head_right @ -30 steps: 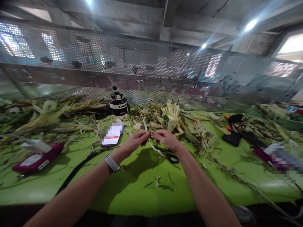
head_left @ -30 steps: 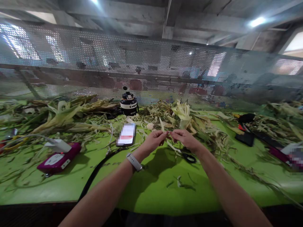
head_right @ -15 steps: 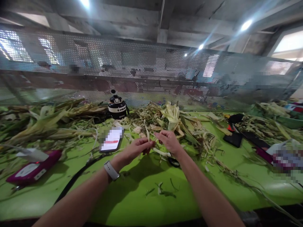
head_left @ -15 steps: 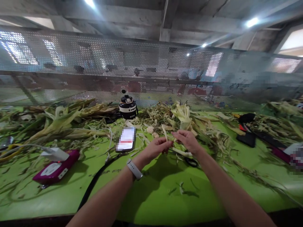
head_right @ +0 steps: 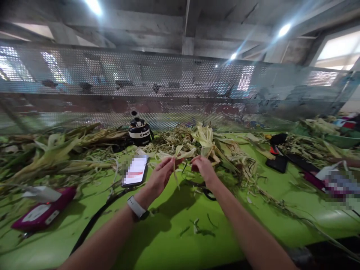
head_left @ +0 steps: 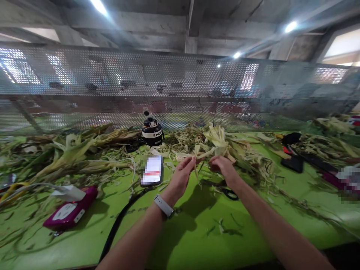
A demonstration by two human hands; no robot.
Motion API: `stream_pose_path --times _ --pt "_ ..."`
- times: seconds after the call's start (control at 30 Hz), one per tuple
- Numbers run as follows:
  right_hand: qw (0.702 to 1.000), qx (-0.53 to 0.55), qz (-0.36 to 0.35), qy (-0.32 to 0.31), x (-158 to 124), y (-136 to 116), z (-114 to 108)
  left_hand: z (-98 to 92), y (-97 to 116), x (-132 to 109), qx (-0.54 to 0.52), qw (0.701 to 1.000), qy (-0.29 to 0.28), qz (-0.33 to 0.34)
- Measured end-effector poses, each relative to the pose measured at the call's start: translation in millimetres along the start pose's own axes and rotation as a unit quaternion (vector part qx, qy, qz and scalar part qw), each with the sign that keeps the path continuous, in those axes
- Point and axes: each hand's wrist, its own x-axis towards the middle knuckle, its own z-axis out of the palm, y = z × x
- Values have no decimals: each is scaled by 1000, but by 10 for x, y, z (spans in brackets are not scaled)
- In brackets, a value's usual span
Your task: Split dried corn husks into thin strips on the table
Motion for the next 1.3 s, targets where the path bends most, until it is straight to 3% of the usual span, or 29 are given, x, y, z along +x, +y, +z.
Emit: stream_pose_path --times 0.1,0.2,0.47,0.73,0.87,1.3 --pt "988 -27 -14 -154 -139 -9 145 3 -32 -13 45 998 6 34" --pt "974 -5 -17 -225 -220 28 250 8 -59 -23 58 998 -2 13" --pt "972 43 -18 -232 -206 99 267 4 -55 -37 66 997 -47 13" --pt "953 66 47 -293 -209 145 255 -35 -50 1 15 999 11 -37" --pt "945 44 39 -321 -202 152 221 -76 -46 31 37 999 23 -32" --pt "946 -23 35 -322 -220 118 202 -51 -60 21 -14 996 71 -49"
